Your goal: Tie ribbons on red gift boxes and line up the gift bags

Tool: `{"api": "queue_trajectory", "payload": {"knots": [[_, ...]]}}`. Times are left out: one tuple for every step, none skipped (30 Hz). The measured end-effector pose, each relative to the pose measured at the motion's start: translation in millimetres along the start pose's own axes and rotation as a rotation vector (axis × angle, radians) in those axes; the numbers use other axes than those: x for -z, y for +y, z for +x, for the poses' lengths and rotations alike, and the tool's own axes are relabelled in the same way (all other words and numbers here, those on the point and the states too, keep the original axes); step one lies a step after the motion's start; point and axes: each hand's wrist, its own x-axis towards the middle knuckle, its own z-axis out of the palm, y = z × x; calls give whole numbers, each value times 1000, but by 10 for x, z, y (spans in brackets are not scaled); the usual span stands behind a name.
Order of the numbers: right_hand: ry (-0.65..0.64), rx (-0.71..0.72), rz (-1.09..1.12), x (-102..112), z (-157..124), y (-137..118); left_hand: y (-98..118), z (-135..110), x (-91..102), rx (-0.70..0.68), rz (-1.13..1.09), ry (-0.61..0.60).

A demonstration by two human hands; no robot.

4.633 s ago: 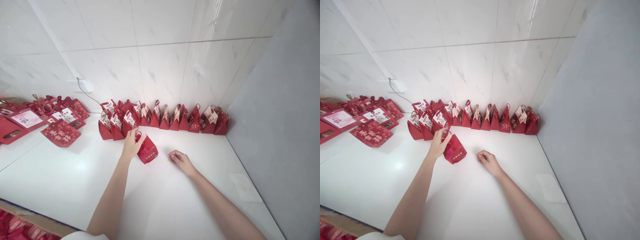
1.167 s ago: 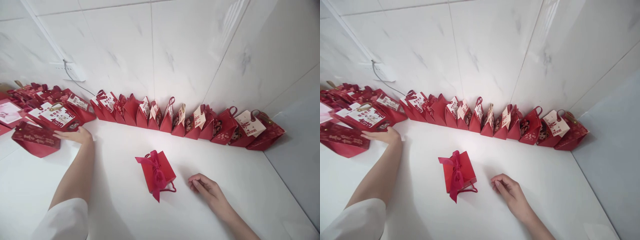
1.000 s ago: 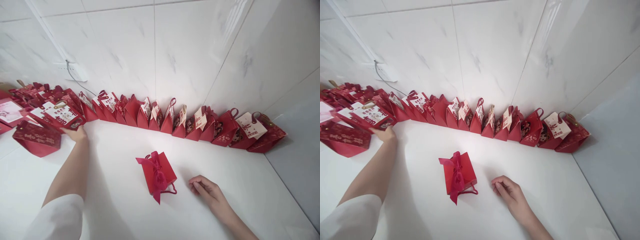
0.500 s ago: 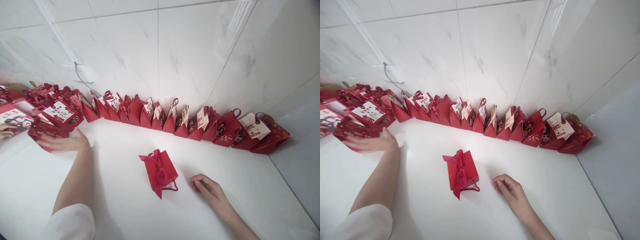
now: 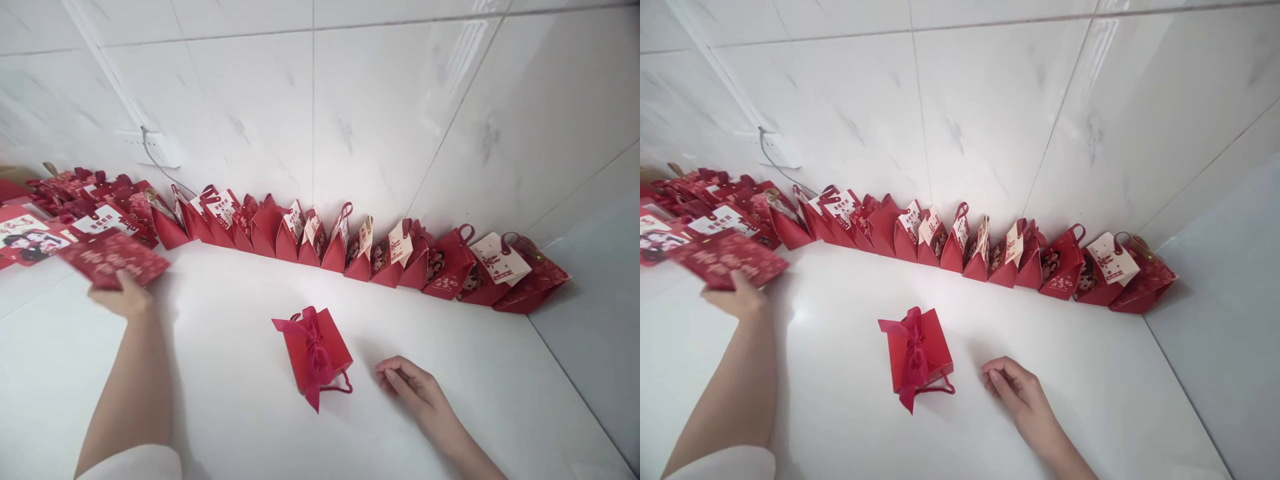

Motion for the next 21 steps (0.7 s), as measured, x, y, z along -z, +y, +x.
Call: {"api": "queue_trajectory", "payload": {"knots": [[2,1,4,-2,1,-6,-13,-5,-67,-47,10,8],[3,2,7,-4,4,-9,-25,6,-137,-82,33,2],[5,3,11,-6,7,-11,-34,27,-208,-101,54,-15],[6,3,16,-9,10,-11,-36,56,-280,-107,78,-28],[9,3,22,-12,13,-11,-31,88,-351,-106,111,-11],[12,4,29,-15,15,-10,-20,122,-422,-91,146,20],[15,6,36,-16,16,-11,-4,154,-491,-65,176,53],[17,9,41,-17,17,-12,15,184,-558,-37,196,75],[17,10,42,-17,17,-15,34,212,-620,-13,203,82],[13,11,41,-16,16,-20,51,234,-675,1,195,67],[11,12,40,-15,16,-27,66,251,-721,4,183,37],[7,16,41,-14,16,-34,78,259,-753,-1,174,5],[5,21,43,-13,16,-42,88,258,-772,-4,169,-23],[6,29,46,-13,16,-49,96,244,-775,-4,164,-47],[8,39,51,-14,16,-56,105,218,-765,0,159,-72],[12,50,58,-16,16,-62,114,177,-742,2,151,-95],[14,59,66,-18,17,-64,124,123,-710,1,143,-116],[18,70,73,-21,18,-62,137,57,-672,0,137,-133],[22,81,78,-24,22,-53,154,-21,-629,-2,131,-148],[24,92,80,-28,29,-39,175,-106,-584,-2,126,-161],[26,105,80,-32,40,-19,203,-196,-540,0,121,-174]]}}
